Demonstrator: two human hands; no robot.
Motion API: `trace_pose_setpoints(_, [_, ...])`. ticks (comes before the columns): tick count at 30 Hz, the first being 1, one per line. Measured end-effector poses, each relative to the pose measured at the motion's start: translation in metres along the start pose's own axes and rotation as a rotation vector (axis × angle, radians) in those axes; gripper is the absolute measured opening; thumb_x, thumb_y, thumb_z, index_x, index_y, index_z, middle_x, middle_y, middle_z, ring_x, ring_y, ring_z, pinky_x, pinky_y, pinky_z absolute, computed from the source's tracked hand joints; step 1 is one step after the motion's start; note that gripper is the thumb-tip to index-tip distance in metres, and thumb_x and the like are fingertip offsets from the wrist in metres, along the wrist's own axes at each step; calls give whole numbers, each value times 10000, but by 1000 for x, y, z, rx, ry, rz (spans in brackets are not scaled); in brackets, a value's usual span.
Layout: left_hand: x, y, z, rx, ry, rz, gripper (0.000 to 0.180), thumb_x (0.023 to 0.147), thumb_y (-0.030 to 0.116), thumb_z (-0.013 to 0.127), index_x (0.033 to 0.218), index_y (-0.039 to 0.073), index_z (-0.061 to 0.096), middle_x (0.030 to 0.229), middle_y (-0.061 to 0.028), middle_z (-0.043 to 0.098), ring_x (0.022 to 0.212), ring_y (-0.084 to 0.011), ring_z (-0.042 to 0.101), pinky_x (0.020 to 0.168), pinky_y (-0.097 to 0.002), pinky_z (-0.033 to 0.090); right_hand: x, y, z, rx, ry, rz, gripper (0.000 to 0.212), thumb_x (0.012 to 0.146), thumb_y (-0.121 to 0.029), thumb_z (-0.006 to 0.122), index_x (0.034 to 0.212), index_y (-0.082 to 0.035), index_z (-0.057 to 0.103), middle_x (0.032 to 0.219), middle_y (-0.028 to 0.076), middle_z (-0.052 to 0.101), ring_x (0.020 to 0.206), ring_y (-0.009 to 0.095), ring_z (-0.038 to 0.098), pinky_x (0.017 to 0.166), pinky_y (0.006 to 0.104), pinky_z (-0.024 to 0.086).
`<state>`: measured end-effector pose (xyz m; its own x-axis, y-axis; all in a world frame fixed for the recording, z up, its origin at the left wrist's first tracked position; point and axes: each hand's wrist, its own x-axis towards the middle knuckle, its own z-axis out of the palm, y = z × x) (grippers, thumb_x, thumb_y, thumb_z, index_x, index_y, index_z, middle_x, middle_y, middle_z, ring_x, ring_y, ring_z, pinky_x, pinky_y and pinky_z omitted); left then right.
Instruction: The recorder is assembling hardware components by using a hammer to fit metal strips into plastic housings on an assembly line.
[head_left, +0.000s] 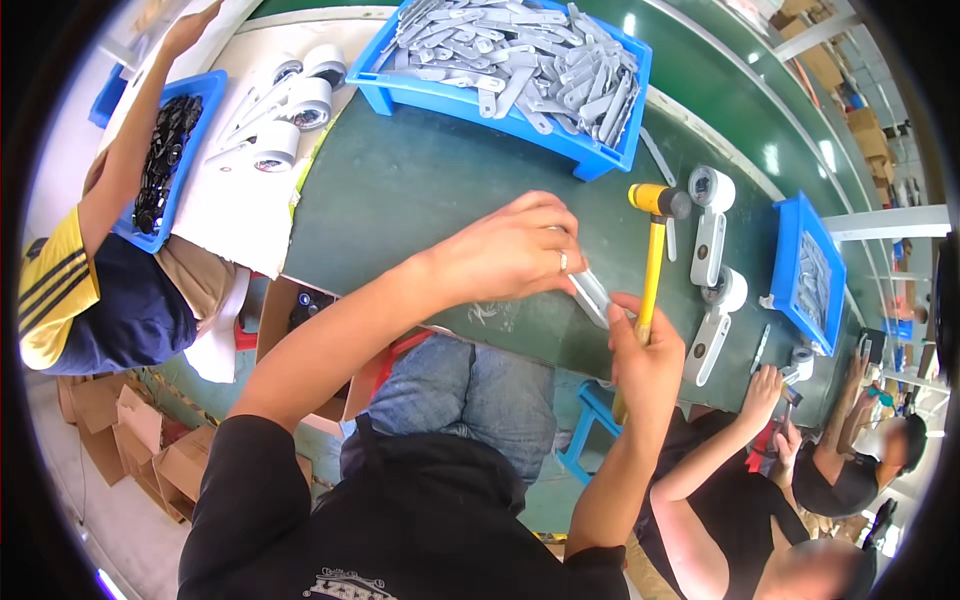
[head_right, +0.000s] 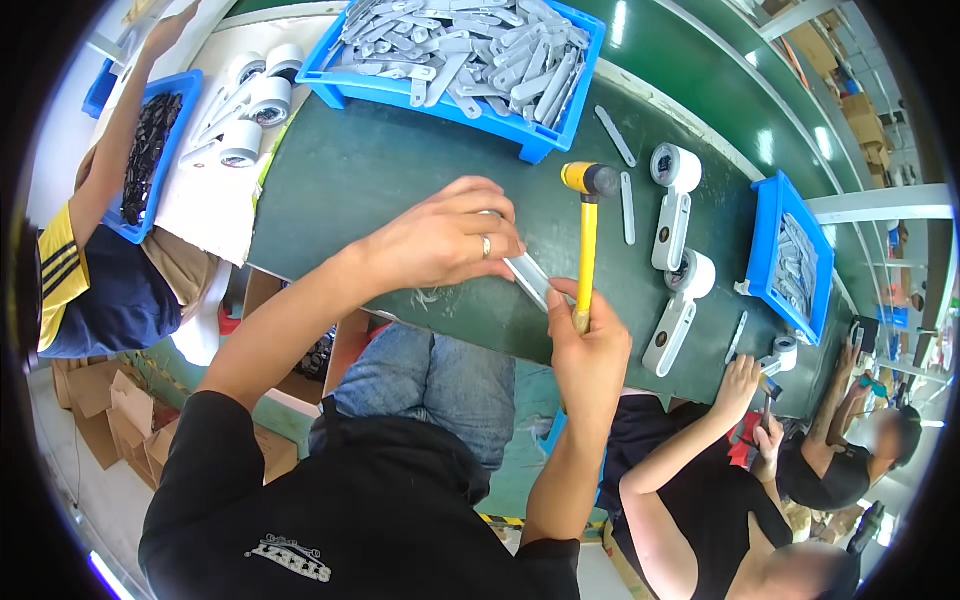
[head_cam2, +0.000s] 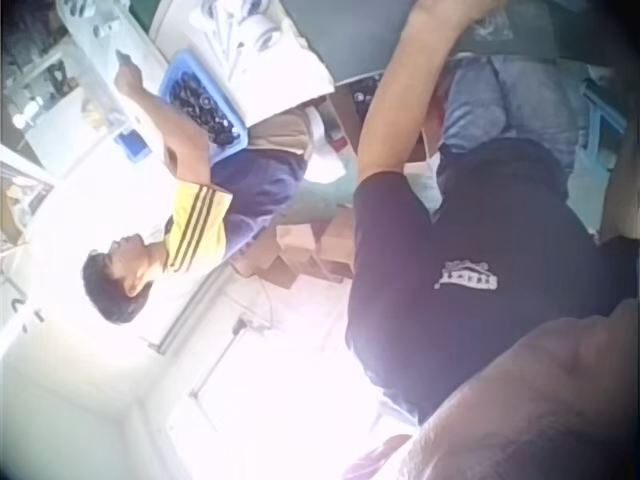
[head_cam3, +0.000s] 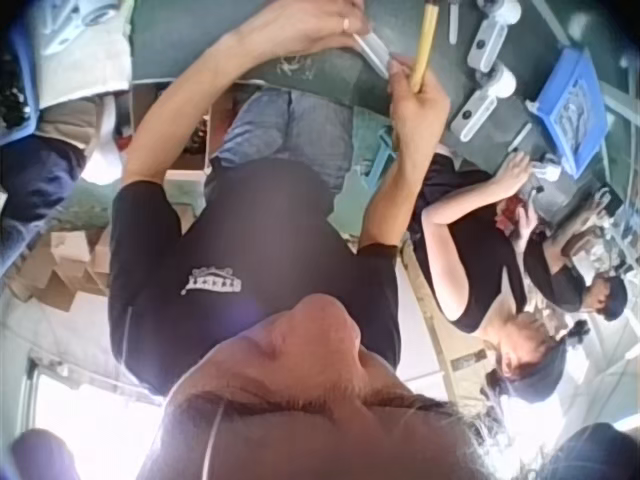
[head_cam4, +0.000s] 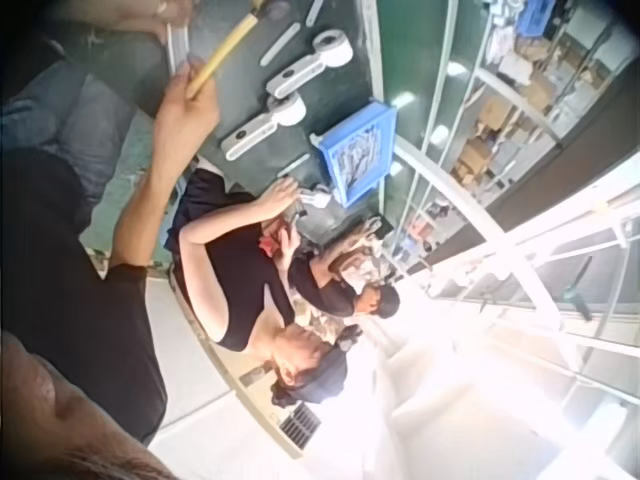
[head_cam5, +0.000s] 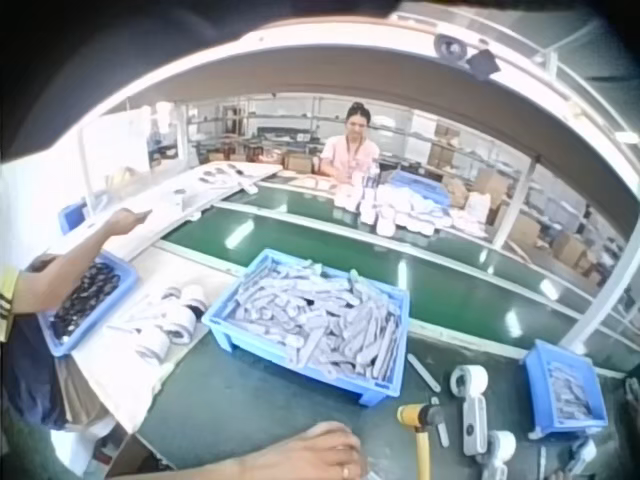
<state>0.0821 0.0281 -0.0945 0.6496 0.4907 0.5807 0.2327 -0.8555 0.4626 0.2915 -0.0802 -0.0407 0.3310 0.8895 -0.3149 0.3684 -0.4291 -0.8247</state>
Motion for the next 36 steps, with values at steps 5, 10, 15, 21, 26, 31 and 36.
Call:
trace_pose_setpoints(5, [-12, 15, 2, 37, 5, -5, 258, 825, 251, 834, 982, 66, 748, 953, -24, 706, 1032, -229, 648, 914, -408, 510, 1, -5, -5, 74, -45, 97, 237, 984, -196, 738, 1157, -36, 752, 657, -20, 578, 480, 48, 467, 434, 239, 344])
trace_pose_setpoints(10, [-12, 20, 1, 108, 41, -38, 257, 804, 231, 854, 974, 68, 753, 984, -28, 728, 983, -217, 661, 874, -396, 526, 6, -4, -6, 138, -89, 145, 288, 995, -222, 735, 1194, -14, 733, 631, -14, 576, 463, 41, 468, 413, 227, 335])
trace_pose_setpoints(15, [-10, 24, 2, 136, 14, -59, 246, 801, 241, 856, 958, 77, 761, 986, -27, 734, 978, -211, 671, 863, -397, 532, 15, 20, -8, 528, -301, 282, 320, 1029, -190, 679, 1270, 19, 692, 727, 113, 738, 414, 61, 491, 396, 226, 354])
trace_pose_setpoints(21, [-9, 28, 2, 218, -5, -93, 223, 802, 239, 847, 970, 111, 776, 1037, -16, 744, 1015, -205, 689, 925, -402, 547, 11, 25, 0, 502, -231, 262, 319, 1035, -196, 673, 1280, 9, 690, 733, 113, 740, 418, 62, 500, 397, 227, 358])
trace_pose_setpoints(26, [11, 27, -5, 302, -133, 87, 270, 839, 194, 731, 1095, 235, 809, 1142, -17, 748, 1086, -203, 703, 1018, -404, 555, 12, 23, -3, 449, -238, 262, 311, 1032, -209, 684, 1267, -7, 706, 668, 57, 694, 439, 53, 506, 405, 223, 361])
trace_pose_setpoints(31, [9, 19, -1, 154, -207, 77, 338, 821, 164, 702, 1142, 208, 797, 1165, -45, 741, 1011, -230, 716, 960, -376, 585, 10, 25, 2, 477, -213, 244, 286, 1027, -193, 686, 1236, -1, 722, 626, 42, 656, 432, 59, 500, 403, 223, 353])
trace_pose_setpoints(36, [9, 20, -1, 157, -212, 129, 331, 818, 150, 679, 1136, 127, 768, 1113, -87, 718, 977, -252, 701, 966, -382, 556, 6, 25, 0, 470, -194, 224, 276, 1033, -192, 684, 1228, -1, 730, 636, 30, 660, 450, 45, 511, 411, 215, 366])
